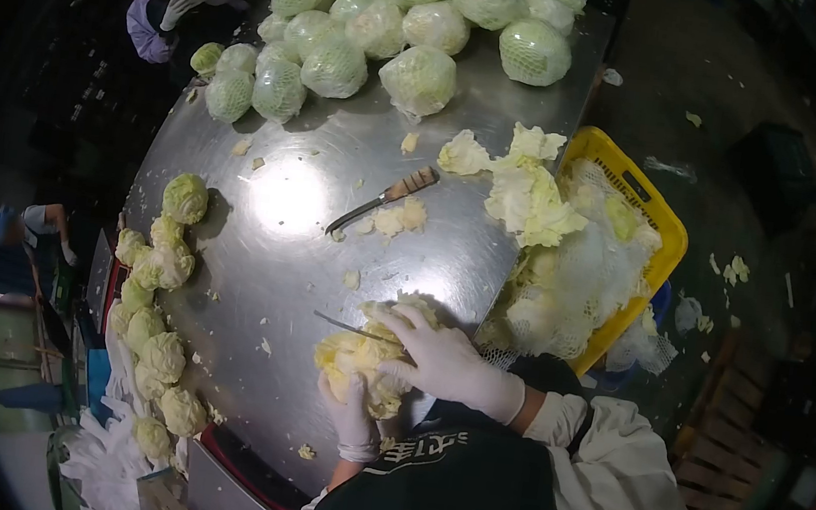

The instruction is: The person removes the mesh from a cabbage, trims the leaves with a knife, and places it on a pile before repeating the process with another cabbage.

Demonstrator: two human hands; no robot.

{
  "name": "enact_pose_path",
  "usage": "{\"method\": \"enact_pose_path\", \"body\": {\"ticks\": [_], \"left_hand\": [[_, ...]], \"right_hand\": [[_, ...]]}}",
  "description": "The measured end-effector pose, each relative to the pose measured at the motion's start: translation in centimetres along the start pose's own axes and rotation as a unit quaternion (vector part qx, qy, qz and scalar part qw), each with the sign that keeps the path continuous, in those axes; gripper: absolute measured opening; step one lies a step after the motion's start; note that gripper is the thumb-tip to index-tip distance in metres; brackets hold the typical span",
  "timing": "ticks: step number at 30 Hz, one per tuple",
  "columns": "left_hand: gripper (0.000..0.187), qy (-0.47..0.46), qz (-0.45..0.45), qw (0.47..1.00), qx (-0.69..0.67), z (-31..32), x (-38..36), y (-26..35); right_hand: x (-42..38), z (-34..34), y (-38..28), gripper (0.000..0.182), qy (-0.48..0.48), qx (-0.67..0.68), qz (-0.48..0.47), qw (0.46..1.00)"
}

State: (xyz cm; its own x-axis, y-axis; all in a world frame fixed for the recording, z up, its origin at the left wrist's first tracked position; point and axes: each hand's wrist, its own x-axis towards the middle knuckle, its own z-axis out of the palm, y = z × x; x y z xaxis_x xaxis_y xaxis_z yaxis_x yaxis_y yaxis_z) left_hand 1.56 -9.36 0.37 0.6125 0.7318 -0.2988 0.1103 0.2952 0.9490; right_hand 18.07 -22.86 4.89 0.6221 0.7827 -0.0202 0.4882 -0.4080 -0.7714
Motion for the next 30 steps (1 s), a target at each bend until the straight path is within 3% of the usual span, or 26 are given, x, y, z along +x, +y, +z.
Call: {"method": "enact_pose_path", "body": {"ticks": [1, 3, 5, 6, 7, 9, 10, 11, 14, 15, 17, 19, 21, 23, 25, 26, 27, 28, 29, 30], "left_hand": [[0.073, -0.02, 0.04, 0.997, 0.055, -0.3, 0.0, -0.4], [0.074, -0.026, 0.028, 0.998, 0.049, -0.2, -0.1, 0.2], [0.075, -0.034, 0.019, 0.998, 0.041, -0.3, 0.1, 0.3], [0.075, -0.041, 0.019, 0.998, 0.05, -0.8, 0.4, 0.0], [0.074, -0.047, 0.019, 0.997, 0.06, -1.1, 0.6, -0.1], [0.072, -0.034, -0.023, 0.999, -0.014, -1.1, 0.5, 1.8], [0.07, -0.018, -0.065, 0.994, -0.088, -1.3, 0.7, 2.6], [0.07, -0.015, -0.063, 0.994, -0.087, -2.2, 0.9, 2.6], [0.069, 0.089, 0.124, 0.975, 0.161, -4.4, 1.1, 2.8], [0.069, 0.088, 0.122, 0.975, 0.163, -4.2, 0.8, 3.4], [0.072, -0.065, 0.196, 0.94, 0.272, -3.3, 0.6, 4.3], [0.079, -0.065, 0.232, 0.916, 0.322, -2.6, 0.5, 3.8], [0.086, -0.062, 0.277, 0.844, 0.455, -1.9, 0.5, 4.6], [0.089, -0.073, 0.294, 0.838, 0.454, -2.5, 1.0, 4.3], [0.085, -0.114, 0.297, 0.831, 0.457, -2.8, 0.9, 4.6], [0.085, -0.11, 0.295, 0.831, 0.458, -3.6, 1.1, 4.1], [0.083, -0.11, 0.264, 0.871, 0.4, -4.7, 1.5, 3.1], [0.081, -0.109, 0.233, 0.905, 0.339, -5.0, 1.6, 3.0], [0.081, -0.107, 0.232, 0.905, 0.34, -5.1, 1.6, 3.0], [0.079, -0.116, 0.169, 0.95, 0.237, -5.2, 1.5, 3.2]], "right_hand": [[0.2, 0.8, 0.8, 0.072, 0.014, -0.007, -0.052, 0.999], [1.0, 1.0, 2.8, 0.068, 0.059, 0.03, -0.064, 0.996], [1.9, -0.4, 3.8, 0.048, -0.007, 0.096, -0.084, 0.992], [1.9, -0.7, 3.7, 0.033, 0.013, 0.125, -0.058, 0.99], [1.8, -0.5, 4.5, 0.033, 0.015, 0.125, -0.058, 0.99], [1.6, 0.4, 7.4, 0.03, 0.096, 0.137, 0.084, 0.982], [1.6, 0.2, 8.5, 0.04, 0.068, 0.033, 0.111, 0.991], [1.4, -0.5, 6.9, 0.04, 0.066, 0.035, 0.109, 0.991], [0.3, -1.3, 1.5, 0.068, 0.083, 0.072, 0.007, 0.994], [0.1, -0.4, 0.7, 0.071, 0.077, 0.054, -0.051, 0.994], [0.8, 0.7, -1.6, 0.067, -0.032, 0.181, -0.053, 0.982], [1.7, 2.3, -1.4, 0.059, -0.031, 0.192, -0.069, 0.978], [2.3, 2.8, -0.6, 0.053, -0.028, 0.201, -0.083, 0.976], [2.7, 1.8, 0.9, 0.04, -0.112, 0.153, -0.103, 0.976], [2.0, 1.9, 2.6, 0.031, -0.07, 0.173, -0.128, 0.974], [2.0, 1.5, 3.8, 0.029, -0.057, 0.176, -0.026, 0.982], [1.9, 1.0, 4.7, 0.028, -0.044, 0.177, 0.076, 0.98], [1.8, 0.6, 5.2, 0.028, -0.047, 0.177, 0.074, 0.98], [1.7, 0.2, 5.6, 0.035, -0.063, 0.162, 0.11, 0.979], [1.6, 0.1, 5.6, 0.043, -0.078, 0.147, 0.147, 0.975]]}}
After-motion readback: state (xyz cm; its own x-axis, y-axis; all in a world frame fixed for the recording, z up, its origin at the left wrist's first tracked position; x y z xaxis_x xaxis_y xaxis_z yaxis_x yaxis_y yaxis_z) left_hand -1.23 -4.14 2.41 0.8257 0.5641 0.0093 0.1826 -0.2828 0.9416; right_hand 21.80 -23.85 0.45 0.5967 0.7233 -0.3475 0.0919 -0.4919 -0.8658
